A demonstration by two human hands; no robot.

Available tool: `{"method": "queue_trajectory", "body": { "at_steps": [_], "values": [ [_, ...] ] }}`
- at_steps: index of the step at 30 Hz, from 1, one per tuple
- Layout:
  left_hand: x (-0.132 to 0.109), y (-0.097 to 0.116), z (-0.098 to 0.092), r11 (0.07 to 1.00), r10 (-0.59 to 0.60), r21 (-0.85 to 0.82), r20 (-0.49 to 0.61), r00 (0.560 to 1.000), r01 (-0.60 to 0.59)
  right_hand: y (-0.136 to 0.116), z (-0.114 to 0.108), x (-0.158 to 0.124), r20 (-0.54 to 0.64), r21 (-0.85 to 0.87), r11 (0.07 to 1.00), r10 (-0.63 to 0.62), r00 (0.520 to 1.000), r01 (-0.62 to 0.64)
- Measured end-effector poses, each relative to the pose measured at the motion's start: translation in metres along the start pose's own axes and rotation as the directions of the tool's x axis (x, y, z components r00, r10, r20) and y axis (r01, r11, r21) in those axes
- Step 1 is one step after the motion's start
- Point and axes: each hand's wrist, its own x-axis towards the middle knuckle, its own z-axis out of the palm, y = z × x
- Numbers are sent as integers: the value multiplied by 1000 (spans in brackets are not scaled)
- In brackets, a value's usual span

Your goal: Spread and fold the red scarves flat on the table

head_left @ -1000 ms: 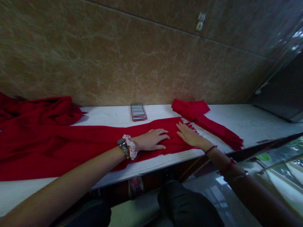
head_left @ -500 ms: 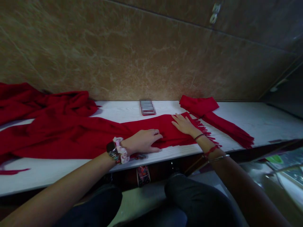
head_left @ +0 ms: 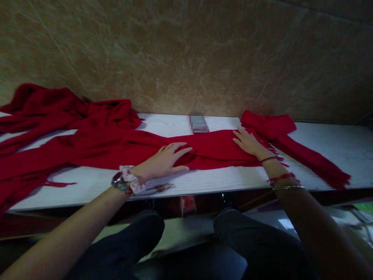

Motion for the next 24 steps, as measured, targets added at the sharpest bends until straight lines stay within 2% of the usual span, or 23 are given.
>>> {"method": "queue_trajectory", "body": {
  "at_steps": [2,4,7,9,14,18,21,24],
  "values": [
    [-11,-15,3,998,-40,-42,-57,998,37,-17,-1,-6,-76,47,997,-60,995,63],
    [-20,-31,10,994,-107,-5,-142,984,108,-42,0,-16,-100,98,978,-177,979,187],
    [-30,-53,23,976,-191,60,-216,958,208,-83,4,-34,3,149,901,-412,911,407],
    [-35,-65,31,969,-226,57,-197,954,241,-100,9,-43,56,161,872,-477,877,463],
    [-42,-77,31,958,-266,73,-131,955,277,-104,19,-48,8,143,885,-449,894,443],
    [-45,-71,22,910,-350,155,-212,912,385,-101,21,-47,-25,158,887,-435,900,433],
    [-44,-64,17,916,-281,201,-300,912,348,-102,20,-48,-42,161,886,-434,900,434],
    [-39,-57,15,957,-163,189,-280,946,221,-102,20,-49,-85,158,875,-449,889,457]
  ]
}}
